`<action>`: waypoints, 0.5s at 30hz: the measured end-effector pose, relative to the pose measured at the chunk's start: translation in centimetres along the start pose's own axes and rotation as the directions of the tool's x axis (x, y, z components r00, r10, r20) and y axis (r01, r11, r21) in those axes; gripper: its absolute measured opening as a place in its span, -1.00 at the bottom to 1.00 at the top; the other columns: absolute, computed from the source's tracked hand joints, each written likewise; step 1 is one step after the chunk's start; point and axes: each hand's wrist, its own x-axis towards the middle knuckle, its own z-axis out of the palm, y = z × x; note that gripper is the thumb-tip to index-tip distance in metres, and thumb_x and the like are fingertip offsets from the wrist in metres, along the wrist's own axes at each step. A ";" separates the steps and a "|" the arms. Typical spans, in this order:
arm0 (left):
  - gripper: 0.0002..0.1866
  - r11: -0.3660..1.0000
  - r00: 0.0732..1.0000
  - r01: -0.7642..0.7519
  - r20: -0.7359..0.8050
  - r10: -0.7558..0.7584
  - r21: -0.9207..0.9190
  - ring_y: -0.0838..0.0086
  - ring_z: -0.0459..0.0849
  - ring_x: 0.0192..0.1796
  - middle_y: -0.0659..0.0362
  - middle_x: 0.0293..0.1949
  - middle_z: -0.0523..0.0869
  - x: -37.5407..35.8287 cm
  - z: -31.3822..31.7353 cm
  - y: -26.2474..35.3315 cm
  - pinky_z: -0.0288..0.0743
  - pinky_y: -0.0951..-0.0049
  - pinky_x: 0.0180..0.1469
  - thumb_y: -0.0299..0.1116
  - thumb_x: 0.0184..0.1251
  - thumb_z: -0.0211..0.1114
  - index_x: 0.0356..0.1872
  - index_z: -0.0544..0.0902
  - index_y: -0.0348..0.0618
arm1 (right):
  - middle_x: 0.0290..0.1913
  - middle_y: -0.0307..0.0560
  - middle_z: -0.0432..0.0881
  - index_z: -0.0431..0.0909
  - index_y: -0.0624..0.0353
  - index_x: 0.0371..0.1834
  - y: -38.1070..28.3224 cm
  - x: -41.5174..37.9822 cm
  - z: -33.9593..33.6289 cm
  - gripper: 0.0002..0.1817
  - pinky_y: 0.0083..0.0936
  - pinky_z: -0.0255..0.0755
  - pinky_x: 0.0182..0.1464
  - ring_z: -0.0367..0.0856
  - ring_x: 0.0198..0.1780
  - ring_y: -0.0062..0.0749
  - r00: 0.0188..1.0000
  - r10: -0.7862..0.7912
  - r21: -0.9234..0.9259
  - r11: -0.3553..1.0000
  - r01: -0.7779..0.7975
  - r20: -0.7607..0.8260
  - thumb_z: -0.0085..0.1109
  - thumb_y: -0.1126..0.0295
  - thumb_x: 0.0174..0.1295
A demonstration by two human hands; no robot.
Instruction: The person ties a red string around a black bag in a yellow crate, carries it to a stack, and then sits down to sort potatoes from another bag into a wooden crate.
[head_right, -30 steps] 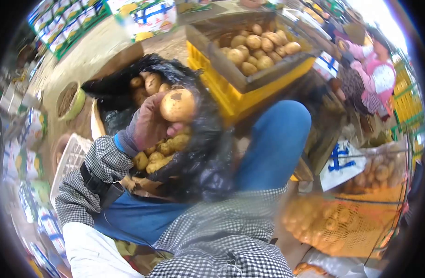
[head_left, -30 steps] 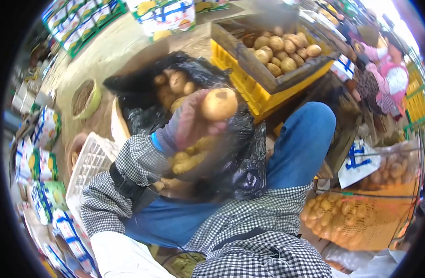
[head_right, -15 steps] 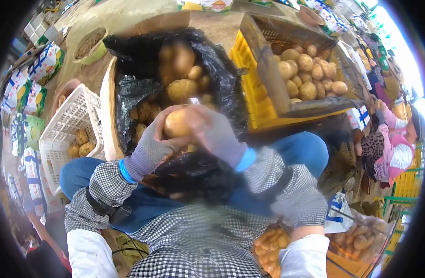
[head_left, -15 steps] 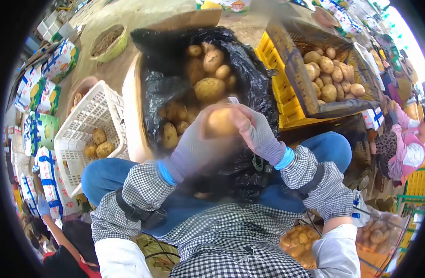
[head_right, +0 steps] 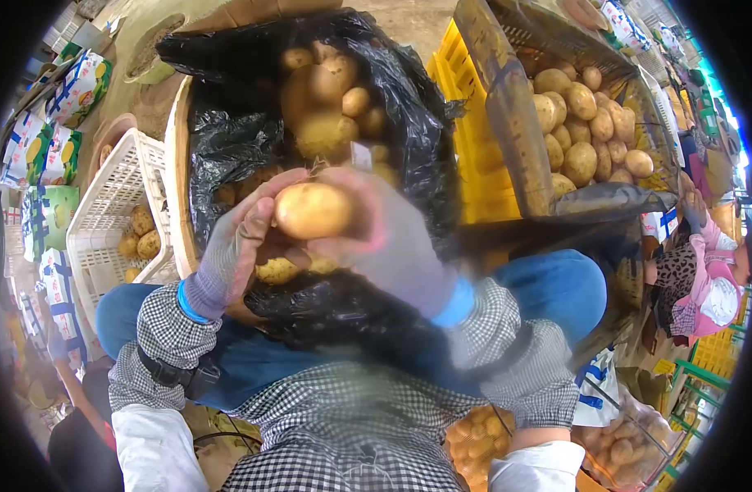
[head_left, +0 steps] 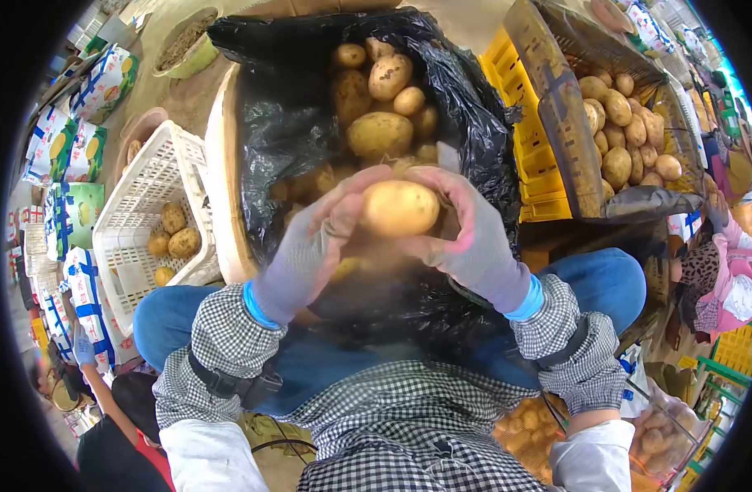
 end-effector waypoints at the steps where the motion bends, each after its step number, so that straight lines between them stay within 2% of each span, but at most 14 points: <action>1: -0.29 0.982 0.997 0.082 0.008 -0.082 -0.172 0.40 0.63 0.09 0.09 0.20 0.51 -0.3 0.7 0.6 0.57 0.40 0.16 0.01 0.41 0.20 0.42 0.23 -0.19 | 0.23 -0.06 0.43 0.24 0.20 0.38 -0.1 -0.1 -0.6 -0.21 -0.46 0.43 0.23 0.47 0.23 -0.38 0.994 -0.103 -0.374 0.921 0.106 0.027 0.43 0.47 0.06; 2: -0.28 0.988 1.000 0.023 -0.012 -0.025 -0.153 0.40 0.60 0.13 0.10 0.21 0.50 -0.1 0.9 0.0 0.54 0.40 0.19 -0.10 0.34 0.29 0.41 0.24 -0.20 | 0.25 -0.04 0.41 0.23 0.19 0.40 -0.1 -0.2 -1.0 -0.23 -0.46 0.43 0.22 0.47 0.23 -0.37 0.977 -0.190 -0.688 0.697 0.202 0.093 0.38 0.53 0.09; 4: -0.21 0.989 0.994 -0.105 -0.052 0.099 -0.108 0.41 0.55 0.19 0.11 0.23 0.47 0.1 1.0 -1.2 0.49 0.40 0.26 -0.31 0.19 0.47 0.40 0.24 -0.20 | 0.23 -0.04 0.43 0.19 0.17 0.43 1.7 0.0 -1.1 -0.27 -0.52 0.49 0.10 0.54 0.12 -0.40 0.972 -0.233 -0.513 0.834 0.204 0.008 0.19 0.63 0.13; 5: -0.12 0.968 0.993 -0.051 -0.116 0.023 -0.245 0.41 0.48 0.26 0.12 0.24 0.45 0.2 1.0 -0.7 0.43 0.39 0.32 -0.58 -0.04 0.55 0.36 0.28 -0.22 | 0.22 -0.04 0.44 0.18 0.17 0.44 1.9 0.1 -1.3 -0.28 -0.56 0.50 0.02 0.56 0.05 -0.44 0.975 -0.221 -0.438 0.880 0.185 -0.033 0.11 0.65 0.16; 7: -0.13 0.975 0.983 -0.157 -0.119 0.139 -0.154 0.42 0.48 0.27 0.12 0.25 0.45 0.3 0.7 -0.8 0.41 0.39 0.33 -0.61 -0.04 0.53 0.36 0.29 -0.22 | 0.20 -0.04 0.46 0.16 0.16 0.47 1.9 0.0 -1.7 -0.32 -0.64 0.51 -0.13 0.57 -0.11 -0.53 0.981 -0.166 -0.301 0.945 0.128 -0.105 -0.04 0.67 0.22; 10: -0.15 0.970 0.966 -0.236 -0.127 0.226 -0.066 0.42 0.46 0.28 0.12 0.24 0.45 -0.1 0.7 -0.8 0.39 0.39 0.34 -0.64 -0.03 0.50 0.36 0.29 -0.23 | 0.12 -0.08 0.50 0.13 0.15 0.49 0.1 -0.1 -0.8 -0.40 -0.78 0.41 -0.40 0.44 -0.37 -0.73 0.985 0.001 -0.088 0.996 -0.017 -0.172 -0.04 0.40 0.38; 11: -0.15 0.967 0.962 -0.250 -0.129 0.242 -0.049 0.42 0.46 0.28 0.12 0.24 0.45 -0.2 0.8 -0.8 0.38 0.39 0.34 -0.65 -0.03 0.50 0.36 0.29 -0.23 | 0.09 -0.09 0.51 0.13 0.15 0.49 -0.4 -0.1 -0.8 -0.39 -0.78 0.40 -0.42 0.43 -0.39 -0.73 0.986 0.052 -0.102 0.992 -0.069 -0.158 0.00 0.32 0.39; 14: -0.16 0.929 0.933 -0.304 -0.130 0.335 0.212 0.41 0.45 0.29 0.12 0.23 0.46 -0.1 0.6 -2.0 0.35 0.38 0.35 -0.63 -0.03 0.50 0.35 0.29 -0.24 | -0.01 -0.17 0.53 0.13 0.18 0.48 -1.3 -0.3 -0.2 -0.20 -0.76 0.38 -0.45 0.44 -0.41 -0.73 0.969 0.245 0.174 0.953 -0.247 0.035 0.23 0.04 0.29; 15: -0.16 0.905 0.921 -0.317 -0.136 0.365 0.282 0.41 0.45 0.30 0.12 0.23 0.46 -0.1 0.7 -2.2 0.34 0.38 0.36 -0.61 -0.02 0.50 0.35 0.29 -0.25 | -0.01 -0.18 0.53 0.13 0.19 0.48 -1.4 -0.2 -0.1 -0.17 -0.75 0.39 -0.45 0.45 -0.40 -0.73 0.949 0.294 0.190 0.931 -0.311 0.111 0.27 0.03 0.26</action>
